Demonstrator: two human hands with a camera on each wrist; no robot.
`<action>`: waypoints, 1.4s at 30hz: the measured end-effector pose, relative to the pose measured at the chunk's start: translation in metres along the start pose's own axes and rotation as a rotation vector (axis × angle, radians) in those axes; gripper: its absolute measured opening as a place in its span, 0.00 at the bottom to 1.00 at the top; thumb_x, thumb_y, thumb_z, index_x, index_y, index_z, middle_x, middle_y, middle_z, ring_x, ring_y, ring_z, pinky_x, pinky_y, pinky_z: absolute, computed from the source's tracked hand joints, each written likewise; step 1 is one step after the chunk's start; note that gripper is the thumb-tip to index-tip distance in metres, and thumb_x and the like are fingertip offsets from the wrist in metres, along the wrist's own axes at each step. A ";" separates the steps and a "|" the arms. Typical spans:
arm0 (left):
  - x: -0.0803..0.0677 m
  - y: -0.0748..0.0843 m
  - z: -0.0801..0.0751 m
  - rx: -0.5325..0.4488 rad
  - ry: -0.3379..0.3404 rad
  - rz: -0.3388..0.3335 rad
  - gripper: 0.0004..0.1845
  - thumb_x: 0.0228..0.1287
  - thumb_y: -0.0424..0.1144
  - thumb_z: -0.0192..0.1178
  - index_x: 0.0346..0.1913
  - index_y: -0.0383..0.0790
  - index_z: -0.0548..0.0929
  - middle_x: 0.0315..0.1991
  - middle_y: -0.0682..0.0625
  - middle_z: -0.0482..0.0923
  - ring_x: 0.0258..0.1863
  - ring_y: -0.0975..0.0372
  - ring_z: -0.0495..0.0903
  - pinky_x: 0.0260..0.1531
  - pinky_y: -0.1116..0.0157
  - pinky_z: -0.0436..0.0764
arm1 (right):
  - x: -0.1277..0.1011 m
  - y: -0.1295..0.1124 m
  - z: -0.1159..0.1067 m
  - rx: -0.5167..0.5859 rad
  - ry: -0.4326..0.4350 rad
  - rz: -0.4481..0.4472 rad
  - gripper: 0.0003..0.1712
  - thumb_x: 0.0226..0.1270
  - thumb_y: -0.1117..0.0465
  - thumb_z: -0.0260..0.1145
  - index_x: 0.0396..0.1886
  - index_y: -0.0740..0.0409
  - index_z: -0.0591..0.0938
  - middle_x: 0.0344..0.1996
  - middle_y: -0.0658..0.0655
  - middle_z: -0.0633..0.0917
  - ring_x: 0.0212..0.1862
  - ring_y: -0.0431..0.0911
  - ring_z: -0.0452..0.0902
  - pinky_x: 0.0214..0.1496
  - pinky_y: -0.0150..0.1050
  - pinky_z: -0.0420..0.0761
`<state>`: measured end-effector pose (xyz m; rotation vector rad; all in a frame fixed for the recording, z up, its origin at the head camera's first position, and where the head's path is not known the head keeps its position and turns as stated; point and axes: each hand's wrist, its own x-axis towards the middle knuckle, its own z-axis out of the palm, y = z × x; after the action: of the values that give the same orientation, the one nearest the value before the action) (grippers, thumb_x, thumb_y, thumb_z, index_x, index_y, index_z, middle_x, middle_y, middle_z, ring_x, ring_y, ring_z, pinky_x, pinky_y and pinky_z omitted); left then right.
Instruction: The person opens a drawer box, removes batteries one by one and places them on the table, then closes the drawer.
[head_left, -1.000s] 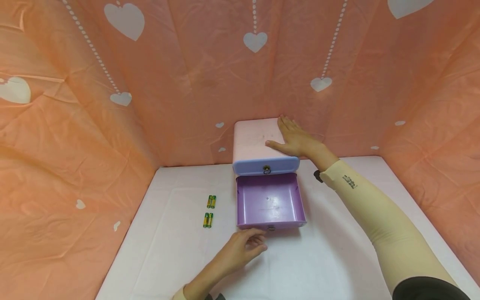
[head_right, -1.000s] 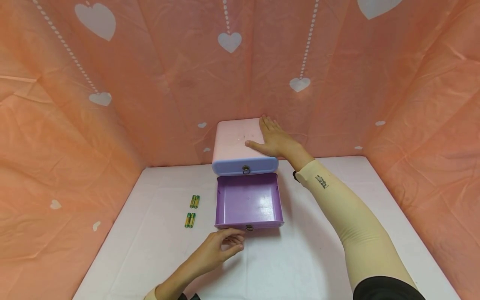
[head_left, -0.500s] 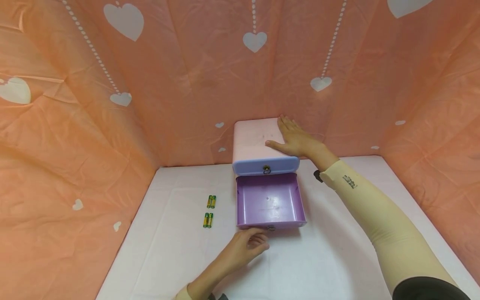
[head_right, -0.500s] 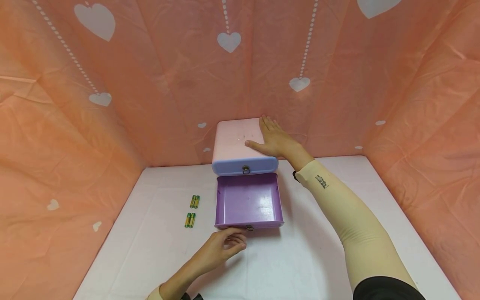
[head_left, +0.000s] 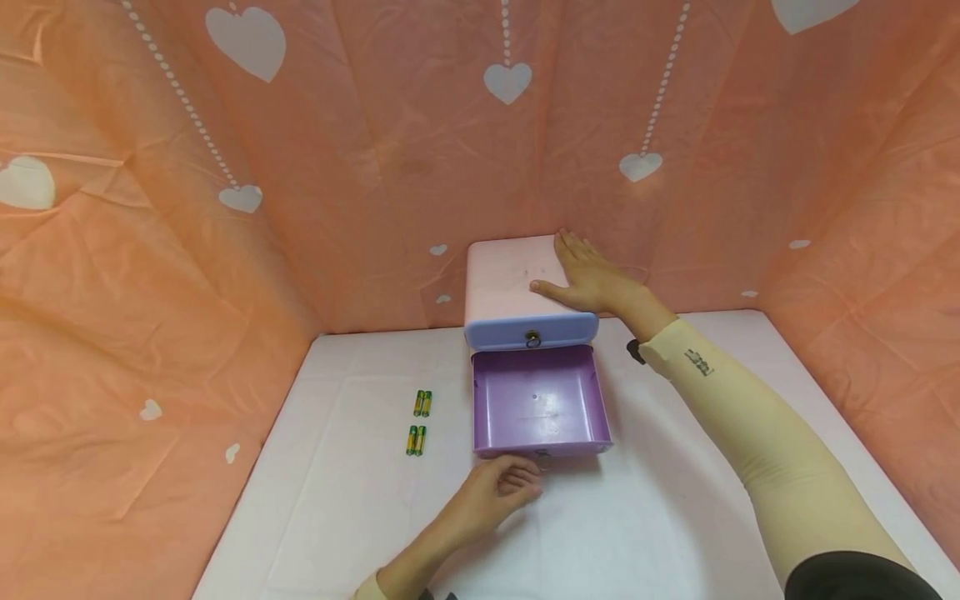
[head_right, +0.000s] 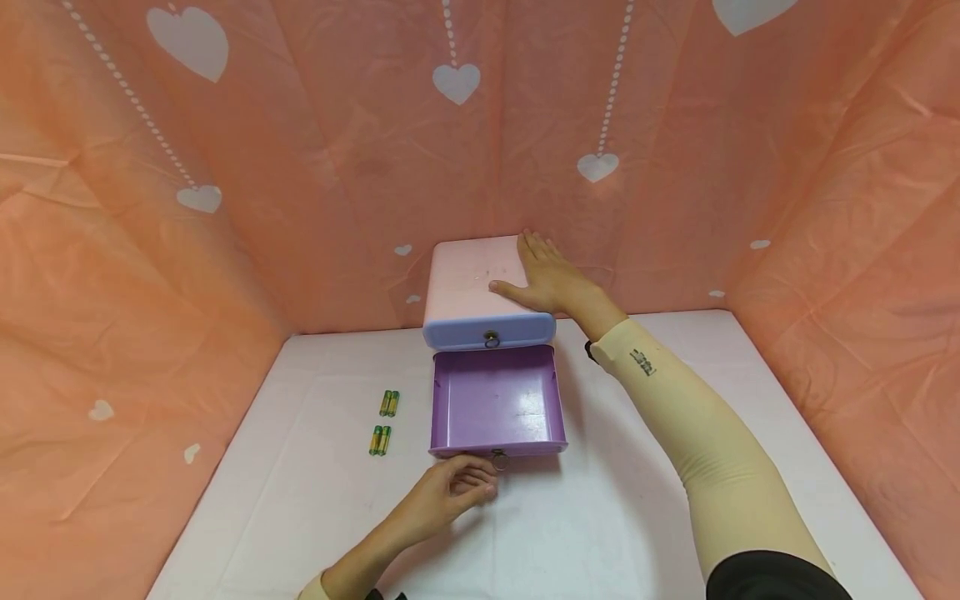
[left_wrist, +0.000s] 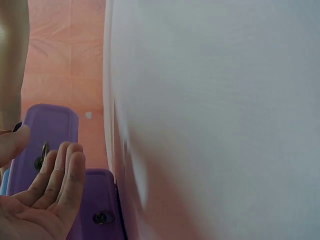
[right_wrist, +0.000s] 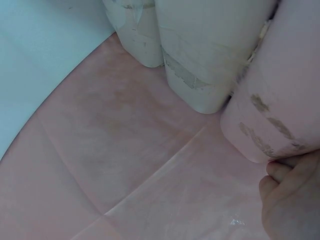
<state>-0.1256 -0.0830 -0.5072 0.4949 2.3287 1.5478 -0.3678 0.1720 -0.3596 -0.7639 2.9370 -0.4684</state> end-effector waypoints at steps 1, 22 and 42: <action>0.000 0.000 0.000 -0.009 -0.003 -0.009 0.15 0.75 0.40 0.69 0.57 0.36 0.85 0.50 0.49 0.88 0.50 0.62 0.87 0.54 0.70 0.85 | 0.000 0.000 0.000 0.001 -0.001 -0.002 0.66 0.77 0.22 0.46 0.86 0.68 0.35 0.87 0.66 0.33 0.87 0.56 0.24 0.88 0.51 0.29; 0.011 -0.011 0.011 -0.327 -0.057 -0.049 0.14 0.81 0.33 0.60 0.58 0.25 0.84 0.54 0.35 0.89 0.56 0.45 0.89 0.56 0.64 0.87 | -0.001 -0.001 -0.001 0.010 0.017 -0.013 0.64 0.79 0.25 0.49 0.86 0.69 0.37 0.87 0.68 0.35 0.88 0.57 0.26 0.88 0.53 0.31; 0.015 -0.009 0.016 -0.345 0.085 -0.070 0.11 0.78 0.29 0.62 0.53 0.22 0.86 0.46 0.34 0.90 0.48 0.42 0.91 0.47 0.65 0.90 | -0.001 -0.001 -0.001 0.000 0.012 -0.010 0.65 0.78 0.22 0.46 0.86 0.69 0.36 0.87 0.67 0.34 0.88 0.56 0.25 0.88 0.52 0.30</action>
<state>-0.1330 -0.0665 -0.5227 0.2644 2.0473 1.9151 -0.3666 0.1724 -0.3583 -0.7790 2.9452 -0.4752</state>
